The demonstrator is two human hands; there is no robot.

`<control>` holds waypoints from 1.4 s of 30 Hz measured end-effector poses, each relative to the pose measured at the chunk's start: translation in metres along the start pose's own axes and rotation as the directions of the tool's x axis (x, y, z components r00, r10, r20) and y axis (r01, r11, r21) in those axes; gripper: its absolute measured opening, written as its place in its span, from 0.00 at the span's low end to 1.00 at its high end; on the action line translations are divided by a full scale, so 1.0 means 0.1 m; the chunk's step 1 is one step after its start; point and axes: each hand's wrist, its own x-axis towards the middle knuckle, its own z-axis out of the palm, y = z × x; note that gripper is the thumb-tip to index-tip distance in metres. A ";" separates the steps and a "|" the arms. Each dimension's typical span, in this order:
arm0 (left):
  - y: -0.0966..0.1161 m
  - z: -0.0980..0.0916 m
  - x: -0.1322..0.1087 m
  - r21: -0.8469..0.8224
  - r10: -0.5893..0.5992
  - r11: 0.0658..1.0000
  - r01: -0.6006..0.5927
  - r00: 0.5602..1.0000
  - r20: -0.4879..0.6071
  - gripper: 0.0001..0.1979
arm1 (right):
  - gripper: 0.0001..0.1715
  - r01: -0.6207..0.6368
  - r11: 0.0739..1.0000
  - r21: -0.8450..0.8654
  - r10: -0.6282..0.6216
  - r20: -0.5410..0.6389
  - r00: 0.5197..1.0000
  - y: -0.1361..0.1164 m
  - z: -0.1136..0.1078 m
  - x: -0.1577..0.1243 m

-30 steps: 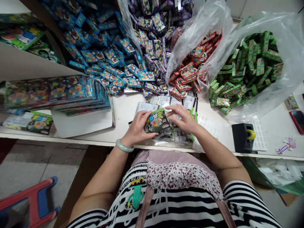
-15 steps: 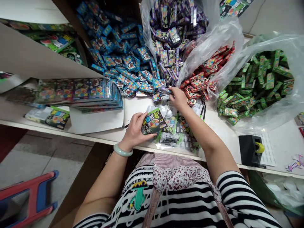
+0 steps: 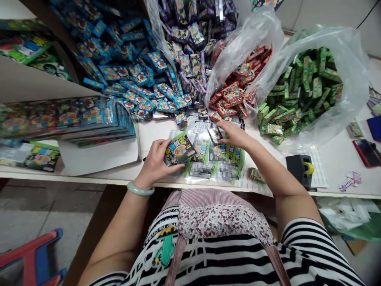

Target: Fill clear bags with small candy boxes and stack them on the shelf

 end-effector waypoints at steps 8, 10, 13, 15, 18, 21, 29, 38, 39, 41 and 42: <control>0.03 0.03 0.00 -0.017 0.007 1.000 -0.007 0.999 0.032 0.45 | 0.54 0.024 0.999 -0.030 -0.020 0.127 0.992 0.00 0.01 0.13; 0.02 0.02 0.00 -0.019 -0.007 1.000 0.008 0.999 0.034 0.45 | 0.56 0.010 0.990 0.141 -0.015 0.034 0.999 -0.01 0.06 0.04; -0.01 0.02 0.00 -0.024 -0.018 1.000 0.019 0.999 0.031 0.45 | 0.55 0.004 0.853 0.522 0.021 -0.042 0.999 0.01 0.14 -0.16; 0.01 0.03 0.02 -0.035 0.003 0.999 -0.001 0.999 0.048 0.45 | 0.52 0.008 0.693 0.721 0.065 -0.073 0.995 0.01 0.20 -0.27; 0.08 0.06 0.05 -0.063 0.055 0.997 -0.048 0.993 0.101 0.45 | 0.51 0.120 0.550 0.827 0.074 -0.191 0.979 -0.08 0.21 -0.37; 0.16 0.08 0.08 -0.112 0.101 0.990 -0.087 0.987 0.126 0.46 | 0.45 0.263 0.608 0.749 -0.080 -0.272 0.959 -0.21 0.12 -0.42; 0.19 0.09 0.03 -0.164 0.178 0.974 -0.155 0.974 0.140 0.47 | 0.44 0.353 0.861 0.365 -0.343 -0.096 0.935 -0.40 -0.22 -0.44; 0.20 0.13 0.04 -0.190 0.197 0.966 -0.173 0.973 0.119 0.47 | 0.41 0.355 0.906 0.232 -0.366 0.003 0.931 -0.50 -0.42 -0.44; 0.21 0.13 0.04 -0.196 0.200 0.965 -0.175 0.973 0.115 0.47 | 0.40 0.358 0.903 0.238 -0.370 0.007 0.929 -0.51 -0.42 -0.44; 0.21 0.13 0.03 -0.208 0.202 0.962 -0.175 0.972 0.117 0.47 | 0.40 0.372 0.888 0.270 -0.388 0.005 0.922 -0.52 -0.43 -0.45; 0.22 0.12 0.03 -0.214 0.204 0.961 -0.175 0.972 0.121 0.47 | 0.39 0.379 0.880 0.286 -0.396 0.001 0.918 -0.53 -0.43 -0.45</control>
